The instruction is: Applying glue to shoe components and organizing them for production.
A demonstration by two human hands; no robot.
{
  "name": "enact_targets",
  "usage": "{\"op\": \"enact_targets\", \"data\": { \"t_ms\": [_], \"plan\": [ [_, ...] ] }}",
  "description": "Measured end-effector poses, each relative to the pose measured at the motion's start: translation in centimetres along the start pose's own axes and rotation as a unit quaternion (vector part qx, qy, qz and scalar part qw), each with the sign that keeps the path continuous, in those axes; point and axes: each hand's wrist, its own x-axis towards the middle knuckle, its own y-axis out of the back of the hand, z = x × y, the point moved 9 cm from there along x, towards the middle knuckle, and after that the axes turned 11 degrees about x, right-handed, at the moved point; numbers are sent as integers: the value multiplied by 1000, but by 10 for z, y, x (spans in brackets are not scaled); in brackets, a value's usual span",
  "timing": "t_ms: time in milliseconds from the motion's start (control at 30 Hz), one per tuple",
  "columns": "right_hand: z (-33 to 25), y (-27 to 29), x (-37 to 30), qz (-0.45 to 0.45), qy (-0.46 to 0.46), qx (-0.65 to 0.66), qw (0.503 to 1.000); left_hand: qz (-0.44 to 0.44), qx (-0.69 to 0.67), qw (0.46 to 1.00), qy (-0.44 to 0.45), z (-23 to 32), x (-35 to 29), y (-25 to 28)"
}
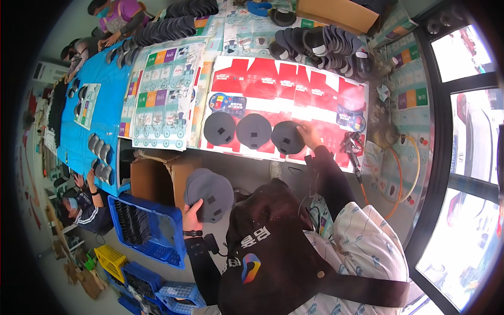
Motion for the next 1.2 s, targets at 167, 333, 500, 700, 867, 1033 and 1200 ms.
{"op": "enact_targets", "data": {
  "t_ms": [167, 333, 500, 700, 867, 1033, 1200],
  "plan": [
    [12, 4, 5, -22, -12, -31, 999, 8, 3, 1000, -12, -3, 4, -7],
    [-1, 11, 5, -10, -1, -181, 983, 13, 8, 1000, -17, -1, 3, -24],
    [-15, 10, 7, -30, -5, -206, 978, 22, 1, 1000, -15, -9, 5, -32],
    [-35, 7, 8, -82, 8, -84, 993, 29, -21, 999, -8, -15, -2, -41],
    [-35, 6, 5, -111, -36, -23, 993, 51, -39, 998, -18, -16, -13, -50],
    [-10, 7, 15, -115, -61, -65, 989, 36, -31, 999, -20, -15, -10, -53],
    [6, 3, 18, -116, -76, -72, 988, 33, -24, 999, -27, -8, -11, -61]
  ]
}}
